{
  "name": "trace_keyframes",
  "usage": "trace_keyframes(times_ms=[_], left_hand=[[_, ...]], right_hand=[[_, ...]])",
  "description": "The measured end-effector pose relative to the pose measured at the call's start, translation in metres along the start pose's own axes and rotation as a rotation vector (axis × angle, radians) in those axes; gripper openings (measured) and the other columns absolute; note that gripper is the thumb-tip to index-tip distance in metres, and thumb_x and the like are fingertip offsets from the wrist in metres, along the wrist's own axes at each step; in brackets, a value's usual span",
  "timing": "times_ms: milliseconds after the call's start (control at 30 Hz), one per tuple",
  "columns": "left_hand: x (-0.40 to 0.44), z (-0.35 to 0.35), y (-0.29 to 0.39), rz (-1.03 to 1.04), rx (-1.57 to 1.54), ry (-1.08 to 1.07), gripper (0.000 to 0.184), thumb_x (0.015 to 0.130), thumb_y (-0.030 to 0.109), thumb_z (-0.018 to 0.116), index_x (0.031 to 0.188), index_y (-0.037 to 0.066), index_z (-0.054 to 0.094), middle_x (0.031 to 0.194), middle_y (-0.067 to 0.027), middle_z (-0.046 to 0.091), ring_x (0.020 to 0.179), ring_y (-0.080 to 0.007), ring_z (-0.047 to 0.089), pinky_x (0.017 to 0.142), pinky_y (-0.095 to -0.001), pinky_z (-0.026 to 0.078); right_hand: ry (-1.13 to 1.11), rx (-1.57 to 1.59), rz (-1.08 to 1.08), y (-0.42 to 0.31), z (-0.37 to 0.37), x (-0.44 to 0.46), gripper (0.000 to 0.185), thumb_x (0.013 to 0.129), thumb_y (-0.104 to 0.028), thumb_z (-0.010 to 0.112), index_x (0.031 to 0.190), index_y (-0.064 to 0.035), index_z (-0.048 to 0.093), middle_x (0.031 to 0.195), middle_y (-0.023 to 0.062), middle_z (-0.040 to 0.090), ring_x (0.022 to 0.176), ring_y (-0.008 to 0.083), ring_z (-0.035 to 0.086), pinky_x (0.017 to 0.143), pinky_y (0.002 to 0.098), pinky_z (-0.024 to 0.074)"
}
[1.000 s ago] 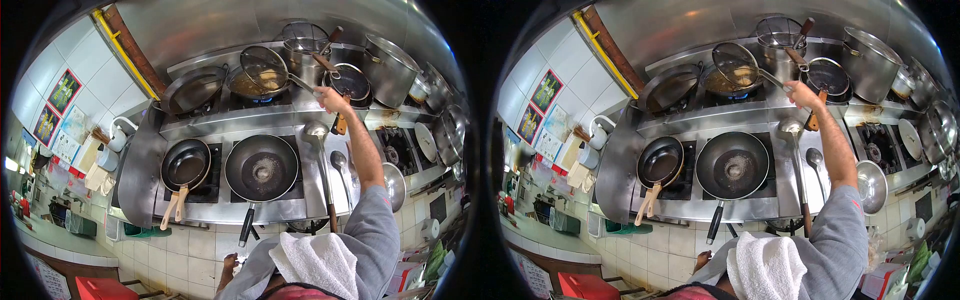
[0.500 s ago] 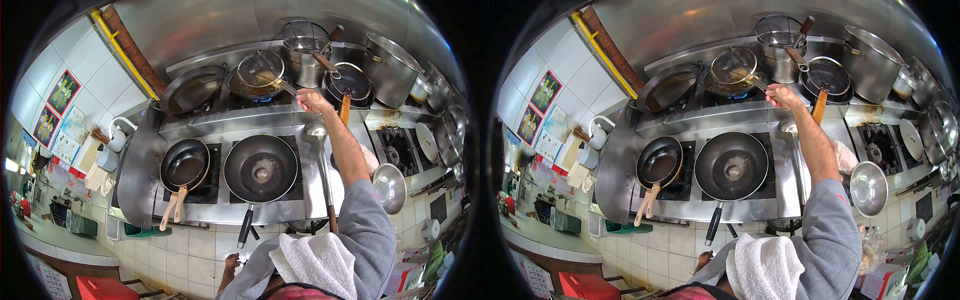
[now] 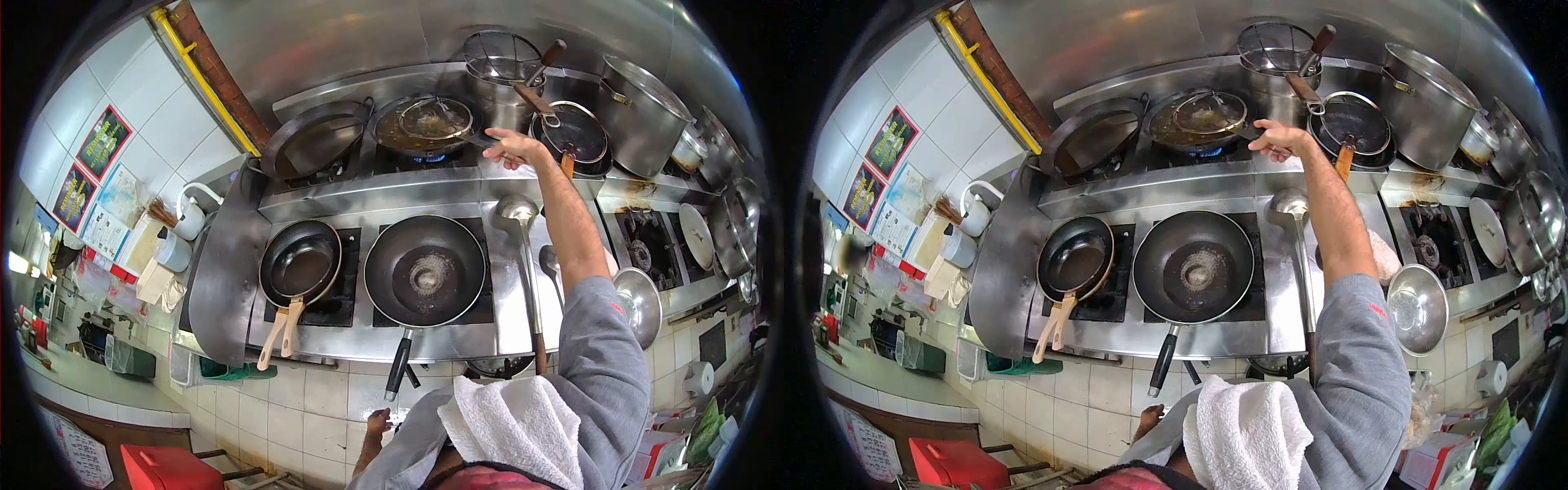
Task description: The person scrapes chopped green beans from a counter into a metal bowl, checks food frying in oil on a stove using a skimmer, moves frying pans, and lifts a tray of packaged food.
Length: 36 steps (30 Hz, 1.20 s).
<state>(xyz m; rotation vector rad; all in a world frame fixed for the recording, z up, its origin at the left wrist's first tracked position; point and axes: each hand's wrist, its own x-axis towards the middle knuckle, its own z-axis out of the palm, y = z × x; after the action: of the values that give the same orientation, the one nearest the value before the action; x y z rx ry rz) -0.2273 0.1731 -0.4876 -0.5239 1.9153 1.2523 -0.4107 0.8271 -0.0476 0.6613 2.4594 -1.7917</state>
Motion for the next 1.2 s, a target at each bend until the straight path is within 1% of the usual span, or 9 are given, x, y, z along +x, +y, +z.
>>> trace_keyframes(times_ms=[100,200,267,300,367,567,833,1100,1200], left_hand=[[0.010,-0.001,-0.003,0.017,-0.007,-0.033,0.039,0.079,0.033,0.063,0.102,0.002,0.057,0.080,-0.0070,0.061,0.055,-0.0146,0.058,0.044,-0.0250,0.048],[0.007,0.003,0.005,0.002,-0.009,-0.029,0.039,0.079,0.033,0.063,0.101,0.002,0.057,0.080,-0.0070,0.060,0.055,-0.0145,0.058,0.045,-0.0254,0.048],[0.007,0.005,0.007,-0.010,0.000,-0.020,0.039,0.079,0.033,0.063,0.101,0.002,0.057,0.079,-0.0067,0.060,0.056,-0.0143,0.058,0.045,-0.0259,0.048],[0.006,0.005,0.008,0.013,-0.003,-0.038,0.038,0.079,0.033,0.063,0.100,0.002,0.057,0.079,-0.0064,0.060,0.056,-0.0141,0.057,0.046,-0.0264,0.048],[0.008,0.005,0.008,0.038,0.002,-0.064,0.037,0.079,0.033,0.063,0.099,0.003,0.058,0.078,-0.0061,0.059,0.056,-0.0140,0.057,0.047,-0.0268,0.048],[0.018,0.000,0.016,0.129,0.241,-0.199,0.035,0.079,0.034,0.062,0.094,0.003,0.058,0.076,-0.0051,0.058,0.055,-0.0139,0.055,0.049,-0.0272,0.047],[0.074,-0.004,0.025,0.124,0.539,-0.543,0.034,0.080,0.033,0.061,0.095,0.003,0.057,0.077,-0.0054,0.056,0.059,-0.0156,0.056,0.049,-0.0268,0.048],[0.075,0.065,0.100,0.247,0.863,-0.736,0.027,0.082,0.029,0.058,0.095,0.005,0.055,0.077,-0.0059,0.055,0.053,-0.0143,0.053,0.045,-0.0261,0.044],[0.052,0.112,0.107,0.302,0.892,-0.757,0.028,0.082,0.029,0.058,0.095,0.004,0.056,0.076,-0.0054,0.055,0.053,-0.0137,0.055,0.045,-0.0259,0.045]], right_hand=[[0.032,-0.275,0.020,-0.015,0.004,-0.005,0.084,0.070,-0.016,0.068,0.139,-0.0110,0.020,0.074,0.0091,0.053,0.039,0.0121,0.043,0.040,0.0278,0.0415],[0.087,-0.612,0.056,-0.017,0.003,-0.006,0.077,0.071,-0.017,0.067,0.137,-0.0120,0.027,0.083,0.0128,0.059,0.058,0.0196,0.058,0.057,0.0355,0.0494],[0.326,-0.751,-0.386,0.023,-0.010,0.025,0.070,0.072,-0.018,0.066,0.134,-0.0147,0.034,0.100,0.0170,0.059,0.091,0.0285,0.060,0.081,0.0401,0.0461],[0.331,-0.752,-0.382,0.017,-0.005,0.009,0.070,0.072,-0.018,0.066,0.134,-0.0147,0.034,0.100,0.0170,0.059,0.091,0.0285,0.060,0.081,0.0401,0.0461],[0.506,-0.786,-0.276,-0.002,0.017,-0.047,0.068,0.072,-0.019,0.068,0.132,-0.0144,0.036,0.116,0.0184,0.053,0.115,0.0339,0.045,0.095,0.0404,0.0366],[0.893,-0.524,-0.769,0.044,0.076,-0.168,0.045,0.075,-0.009,0.064,0.118,-0.0051,0.050,0.114,0.0165,0.049,0.105,0.0324,0.049,0.089,0.0371,0.0400],[0.964,-0.237,-0.411,0.142,0.156,-0.346,0.029,0.077,0.001,0.061,0.106,-0.0025,0.057,0.100,0.0097,0.055,0.074,0.0137,0.058,0.069,0.0268,0.0469],[1.195,-0.153,-0.161,0.206,0.170,-0.465,0.025,0.080,-0.003,0.057,0.106,-0.0019,0.056,0.096,0.0095,0.056,0.079,0.0176,0.059,0.071,0.0287,0.0477],[1.271,-0.255,-0.089,0.247,0.171,-0.515,0.027,0.079,-0.005,0.056,0.106,-0.0008,0.056,0.093,0.0144,0.056,0.085,0.0308,0.057,0.075,0.0347,0.0467]])
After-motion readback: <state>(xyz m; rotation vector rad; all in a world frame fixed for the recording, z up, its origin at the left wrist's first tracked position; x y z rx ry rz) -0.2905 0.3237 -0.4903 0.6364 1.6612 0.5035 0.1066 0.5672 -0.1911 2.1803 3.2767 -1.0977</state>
